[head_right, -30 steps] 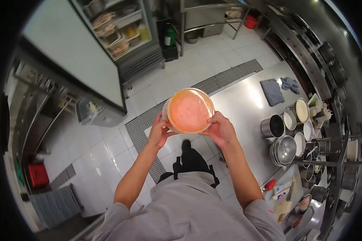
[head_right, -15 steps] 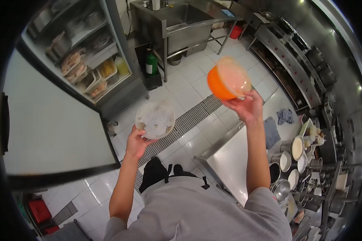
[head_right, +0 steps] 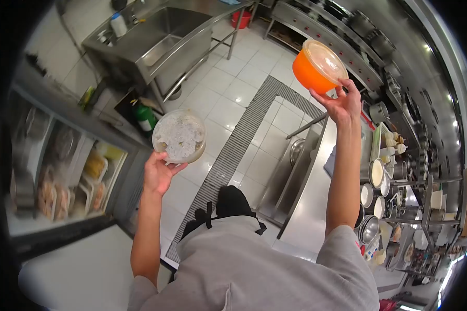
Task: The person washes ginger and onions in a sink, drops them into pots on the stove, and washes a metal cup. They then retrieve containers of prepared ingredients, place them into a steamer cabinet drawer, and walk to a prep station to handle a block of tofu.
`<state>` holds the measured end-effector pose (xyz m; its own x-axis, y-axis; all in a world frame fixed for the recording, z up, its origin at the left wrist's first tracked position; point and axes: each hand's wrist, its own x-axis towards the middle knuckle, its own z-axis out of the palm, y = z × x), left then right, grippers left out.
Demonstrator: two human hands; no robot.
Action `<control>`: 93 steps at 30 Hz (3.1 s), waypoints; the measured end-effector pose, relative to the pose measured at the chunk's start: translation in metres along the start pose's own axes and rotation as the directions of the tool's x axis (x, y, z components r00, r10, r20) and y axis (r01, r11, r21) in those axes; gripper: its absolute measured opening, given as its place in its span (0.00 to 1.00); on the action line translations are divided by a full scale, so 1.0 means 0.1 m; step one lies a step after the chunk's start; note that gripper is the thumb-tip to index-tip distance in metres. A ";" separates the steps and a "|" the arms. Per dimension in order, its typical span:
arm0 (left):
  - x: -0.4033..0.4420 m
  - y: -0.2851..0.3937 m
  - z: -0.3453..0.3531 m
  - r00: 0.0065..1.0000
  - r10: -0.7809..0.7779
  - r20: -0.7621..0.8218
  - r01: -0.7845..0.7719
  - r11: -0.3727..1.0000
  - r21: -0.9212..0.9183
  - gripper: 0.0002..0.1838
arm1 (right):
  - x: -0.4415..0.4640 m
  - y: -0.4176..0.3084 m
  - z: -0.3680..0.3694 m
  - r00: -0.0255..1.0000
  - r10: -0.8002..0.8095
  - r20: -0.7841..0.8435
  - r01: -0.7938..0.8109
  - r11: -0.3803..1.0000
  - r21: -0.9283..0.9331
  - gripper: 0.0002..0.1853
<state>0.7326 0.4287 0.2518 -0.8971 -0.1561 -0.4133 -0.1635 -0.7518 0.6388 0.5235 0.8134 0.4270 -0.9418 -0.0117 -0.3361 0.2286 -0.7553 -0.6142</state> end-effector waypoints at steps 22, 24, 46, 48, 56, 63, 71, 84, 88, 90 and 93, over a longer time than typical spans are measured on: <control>4.50 1.47 2.21 0.985 -0.001 0.170 0.003 1.000 -0.014 0.29 | 3.92 -0.62 0.18 0.984 -0.052 -0.173 0.087 0.977 0.196 0.30; 5.00 1.64 2.40 0.988 -0.006 0.153 0.010 1.000 -0.024 0.30 | 4.21 -0.65 0.09 0.983 -0.091 -0.160 0.117 0.980 0.163 0.31; 9.86 2.38 5.01 0.983 0.154 0.103 -0.152 0.988 -0.027 0.28 | 7.17 -2.07 -0.55 0.790 -0.296 -0.537 0.356 0.934 0.009 0.33; 10.15 2.44 4.97 0.981 0.175 0.080 -0.172 0.984 -0.037 0.29 | 7.74 -2.23 -0.41 0.828 -0.249 -0.503 0.327 0.942 0.072 0.24; 11.34 2.54 4.18 0.933 0.300 -0.199 -0.309 0.951 -0.015 0.33 | 9.71 -2.62 0.50 0.913 -0.194 -0.360 0.248 0.962 0.111 0.31; 11.99 2.21 3.02 0.785 0.317 -0.533 -0.437 0.892 -0.113 0.33 | 10.73 -2.79 0.96 0.900 -0.210 -0.381 0.239 0.971 0.030 0.28; 12.50 2.32 4.40 0.014 0.831 -0.557 -0.252 0.541 0.802 0.20 | 11.90 -2.75 1.52 0.907 -0.168 -0.386 0.160 0.986 -0.052 0.28; 17.46 2.65 7.53 0.995 0.077 -0.063 -0.054 0.948 0.313 0.11 | 14.72 -2.76 2.51 0.997 0.068 -0.040 -0.067 0.998 0.008 0.38; 18.61 2.78 7.86 0.960 0.124 -0.250 -0.093 0.987 0.134 0.11 | 15.34 -2.84 2.69 0.994 0.104 -0.011 -0.104 0.994 -0.012 0.37; 18.90 2.83 7.92 0.943 0.165 -0.290 -0.148 0.986 0.080 0.11 | 15.52 -2.86 2.82 0.996 0.090 -0.004 -0.090 0.995 -0.039 0.38; 19.14 2.79 7.74 0.983 0.123 -0.139 -0.120 0.992 0.032 0.11 | 15.77 -2.87 2.90 0.995 0.100 0.023 -0.098 0.992 -0.080 0.37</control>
<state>-1.3476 0.4161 0.1416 -0.8445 -0.3352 -0.4178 -0.0681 -0.7065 0.7044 -1.0985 0.8211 0.2804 -0.9197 -0.1021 -0.3790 0.3384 -0.6955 -0.6339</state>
